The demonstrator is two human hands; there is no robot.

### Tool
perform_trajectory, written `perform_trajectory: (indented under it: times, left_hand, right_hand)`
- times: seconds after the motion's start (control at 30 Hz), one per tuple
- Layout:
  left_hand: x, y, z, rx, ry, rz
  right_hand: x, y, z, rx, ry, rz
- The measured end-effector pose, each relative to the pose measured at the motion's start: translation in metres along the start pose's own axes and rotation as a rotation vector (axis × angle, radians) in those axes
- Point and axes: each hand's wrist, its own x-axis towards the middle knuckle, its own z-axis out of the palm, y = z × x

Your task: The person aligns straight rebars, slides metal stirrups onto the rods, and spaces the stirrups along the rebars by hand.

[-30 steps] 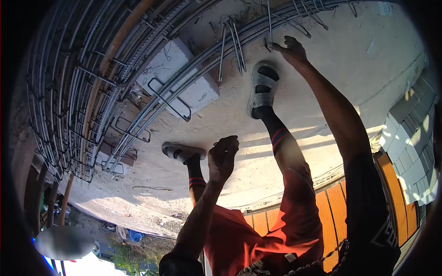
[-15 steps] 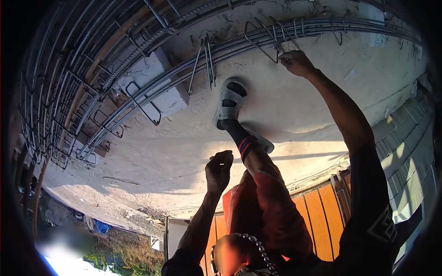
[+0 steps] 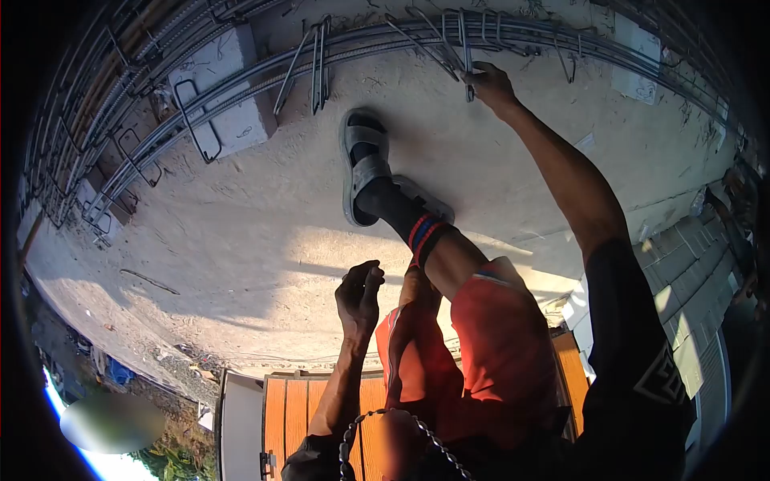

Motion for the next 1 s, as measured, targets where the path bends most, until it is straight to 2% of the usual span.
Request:
perform_trajectory:
  times: [0.03,0.07,0.17,0.2,0.3,0.33,0.43,0.47,0.57,0.67,0.7,0.77,0.8,0.9,1.0]
  left_hand:
    - [-0.006,-0.004,0.011,-0.001,0.000,0.001]
    - [-0.006,-0.010,0.023,-0.022,0.001,0.010]
    - [-0.002,0.002,0.060,-0.112,-0.017,-0.039]
    - [0.005,0.008,0.071,-0.086,-0.023,0.028]
    - [0.037,0.046,0.100,0.016,-0.061,0.155]
    - [0.053,0.057,0.111,0.016,-0.072,0.190]
    - [0.118,0.081,0.155,0.106,-0.043,0.273]
    - [0.140,0.088,0.171,0.105,-0.061,0.259]
    - [0.210,0.113,0.223,-0.009,-0.065,0.188]
    - [0.257,0.121,0.268,-0.090,-0.031,0.046]
    - [0.264,0.114,0.279,-0.077,-0.033,0.119]
    - [0.275,0.108,0.299,-0.058,-0.034,0.308]
    - [0.278,0.102,0.310,-0.139,0.054,0.497]
    - [0.286,0.118,0.281,-0.151,-0.161,0.098]
    - [0.281,0.120,0.256,-0.278,-0.141,0.113]
  right_hand:
    - [-0.018,-0.006,0.007,0.014,-0.156,-0.165]
    - [-0.036,-0.022,0.004,0.088,-0.163,-0.204]
    - [-0.040,-0.013,-0.001,0.292,0.024,0.083]
    - [-0.024,0.016,0.001,0.080,0.107,-0.053]
    - [-0.015,0.017,-0.019,-0.123,0.414,-0.099]
    - [-0.005,0.020,-0.030,-0.131,0.380,-0.109]
    - [0.016,0.038,-0.047,-0.312,0.516,-0.382]
    - [0.018,0.037,-0.056,-0.260,0.458,-0.371]
    - [0.036,0.061,-0.073,-0.218,0.362,-0.553]
    - [0.044,0.073,-0.075,-0.112,0.374,-0.717]
    - [0.043,0.077,-0.072,-0.095,0.389,-0.779]
    - [0.045,0.079,-0.069,-0.083,0.411,-0.759]
    - [0.046,0.082,-0.067,-0.119,0.437,-0.767]
    - [0.046,0.081,-0.056,-0.072,0.448,-0.682]
    - [0.048,0.075,-0.050,-0.029,0.475,-0.638]
